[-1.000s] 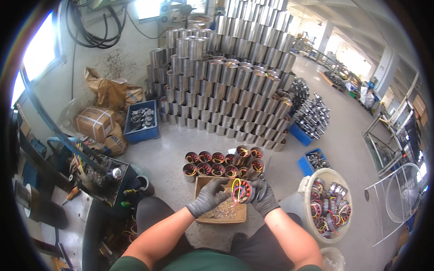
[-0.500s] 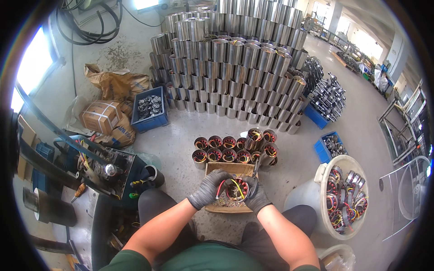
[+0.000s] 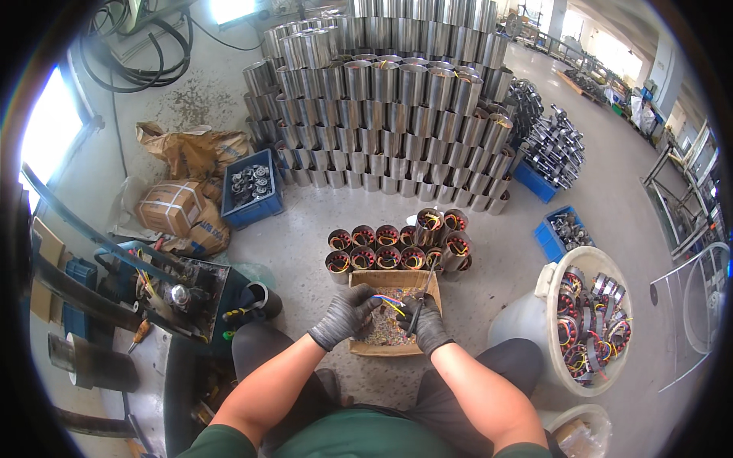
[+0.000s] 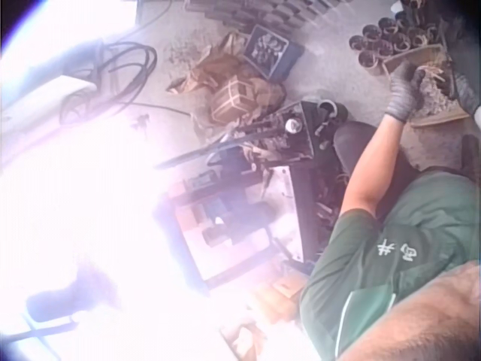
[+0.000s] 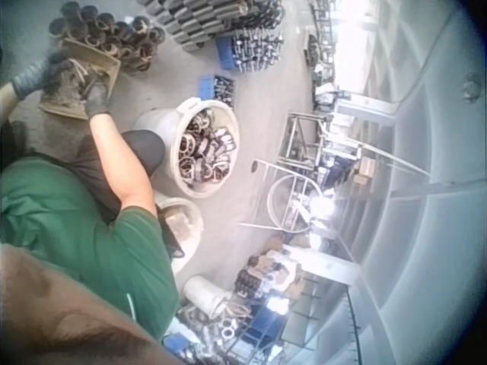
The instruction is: The person places a metal casing into a hydraulic press, inserts an internal motor component with wiring, and operates the press to secure the parts together. The person then removes the assembled unit, uses a thin tool to arrange the wires, and places the unit into a container with other completed motors.
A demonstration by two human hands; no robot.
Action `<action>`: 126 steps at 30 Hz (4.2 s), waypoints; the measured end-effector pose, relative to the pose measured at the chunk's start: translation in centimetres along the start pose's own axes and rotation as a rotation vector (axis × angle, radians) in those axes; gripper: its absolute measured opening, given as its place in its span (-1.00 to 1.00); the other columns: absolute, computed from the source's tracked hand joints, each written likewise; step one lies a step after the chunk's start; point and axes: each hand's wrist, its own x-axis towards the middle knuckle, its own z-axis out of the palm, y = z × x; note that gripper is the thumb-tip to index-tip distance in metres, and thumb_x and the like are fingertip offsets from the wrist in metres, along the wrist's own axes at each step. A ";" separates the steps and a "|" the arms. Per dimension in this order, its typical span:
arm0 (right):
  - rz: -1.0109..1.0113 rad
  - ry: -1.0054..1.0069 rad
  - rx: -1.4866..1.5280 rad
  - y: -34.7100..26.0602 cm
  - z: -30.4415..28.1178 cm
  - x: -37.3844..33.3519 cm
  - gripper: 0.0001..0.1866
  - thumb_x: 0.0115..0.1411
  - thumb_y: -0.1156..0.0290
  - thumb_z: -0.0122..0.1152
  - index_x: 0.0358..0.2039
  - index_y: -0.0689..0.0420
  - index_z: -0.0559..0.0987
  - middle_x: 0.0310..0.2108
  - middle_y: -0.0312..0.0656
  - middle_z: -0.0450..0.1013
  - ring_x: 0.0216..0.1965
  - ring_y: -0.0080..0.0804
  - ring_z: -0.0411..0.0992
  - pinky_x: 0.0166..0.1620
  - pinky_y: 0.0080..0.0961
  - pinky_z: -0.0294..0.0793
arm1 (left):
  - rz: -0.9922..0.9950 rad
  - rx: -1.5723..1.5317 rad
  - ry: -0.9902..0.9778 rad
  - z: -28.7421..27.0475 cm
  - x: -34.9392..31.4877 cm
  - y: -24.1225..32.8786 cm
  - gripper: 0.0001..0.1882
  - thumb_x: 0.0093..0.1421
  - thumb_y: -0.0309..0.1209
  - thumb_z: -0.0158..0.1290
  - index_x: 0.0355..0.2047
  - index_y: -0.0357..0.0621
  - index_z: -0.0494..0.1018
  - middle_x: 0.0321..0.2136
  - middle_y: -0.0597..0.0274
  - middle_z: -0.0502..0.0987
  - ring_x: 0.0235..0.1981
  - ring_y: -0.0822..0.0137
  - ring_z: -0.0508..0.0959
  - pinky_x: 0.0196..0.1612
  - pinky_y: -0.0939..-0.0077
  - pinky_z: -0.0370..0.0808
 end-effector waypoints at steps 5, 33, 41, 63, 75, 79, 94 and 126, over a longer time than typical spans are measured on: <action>0.036 -0.155 0.149 -1.0 1.7 -2.2 -0.64 0.24 0.33 0.28 -0.05 -0.05 0.30 -0.43 -0.15 0.44 -0.59 -0.36 0.46 -0.64 -0.49 0.46 | -0.113 -0.017 0.051 -0.4 0.5 -3.2 -0.78 0.29 -0.31 0.16 -0.25 -0.24 0.51 -0.45 0.06 0.57 -0.44 0.28 0.52 -0.27 0.29 0.48; -0.015 -0.129 -0.121 -0.5 -0.2 -1.5 -0.60 0.21 0.35 0.34 -0.04 -0.11 0.33 -0.50 -0.24 0.43 -0.62 -0.46 0.42 -0.63 -0.51 0.39 | -0.440 -0.543 0.063 0.3 0.1 -3.1 -0.80 0.37 -0.35 0.03 -0.09 -0.18 0.50 -0.44 0.38 0.53 -0.55 0.55 0.42 -0.47 0.62 0.41; 0.259 -0.237 -0.252 -1.3 2.5 -6.3 -0.61 0.25 0.17 0.33 0.03 -0.19 0.39 -0.51 -0.39 0.38 -0.57 -0.56 0.38 -0.50 -0.55 0.43 | -0.404 -0.395 0.075 -0.5 -0.1 -3.3 -0.79 0.37 -0.42 -0.01 -0.09 -0.26 0.49 -0.42 0.29 0.55 -0.44 0.49 0.48 -0.35 0.55 0.45; 0.208 -0.228 -0.328 -1.5 3.0 -7.5 -0.61 0.23 0.32 0.29 0.03 0.06 0.40 -0.56 -0.32 0.38 -0.68 -0.49 0.37 -0.65 -0.51 0.37 | -0.395 -0.114 0.028 -0.1 0.1 -5.5 -0.77 0.30 -0.42 0.06 -0.10 -0.28 0.53 -0.31 0.22 0.58 -0.31 0.43 0.51 -0.19 0.48 0.48; 0.404 -0.309 -0.364 -0.6 2.6 -5.5 -0.76 0.26 0.28 0.25 -0.13 0.08 0.47 -0.63 -0.39 0.29 -0.75 -0.55 0.26 -0.69 -0.56 0.30 | -0.424 -0.063 -0.161 0.1 -0.2 -5.1 -0.67 0.30 -0.24 0.06 -0.06 -0.21 0.56 -0.34 0.06 0.62 -0.32 0.25 0.60 -0.17 0.36 0.52; 0.315 -0.347 -0.407 -0.9 3.3 -6.8 -0.80 0.26 0.36 0.19 -0.15 0.12 0.47 -0.69 -0.34 0.31 -0.81 -0.53 0.24 -0.76 -0.56 0.21 | -0.435 -0.016 -0.169 0.0 -0.1 -5.3 -0.65 0.28 -0.31 0.07 -0.02 -0.29 0.53 -0.28 0.14 0.62 -0.25 0.34 0.56 -0.10 0.39 0.50; -0.137 -0.265 -0.360 -1.1 -0.3 -3.0 -0.57 0.23 0.27 0.25 0.08 0.00 0.40 -0.48 -0.24 0.42 -0.54 -0.37 0.47 -0.51 -0.31 0.56 | -0.132 -0.169 0.231 -10.9 -1.0 1.4 -0.76 0.33 -0.34 0.08 -0.12 -0.25 0.54 -0.36 0.34 0.55 -0.37 0.52 0.44 -0.27 0.55 0.43; -0.370 -0.187 -0.272 -12.0 -1.6 -7.5 -0.57 0.23 -0.12 0.16 -0.16 -0.02 0.46 -0.43 -0.30 0.51 -0.57 -0.46 0.43 -0.53 -0.42 0.42 | -1.114 0.873 0.306 -15.9 -47.6 -36.0 -0.49 0.40 -0.19 -0.20 0.28 -0.13 0.26 0.05 0.05 0.51 0.03 0.07 0.53 0.05 0.17 0.49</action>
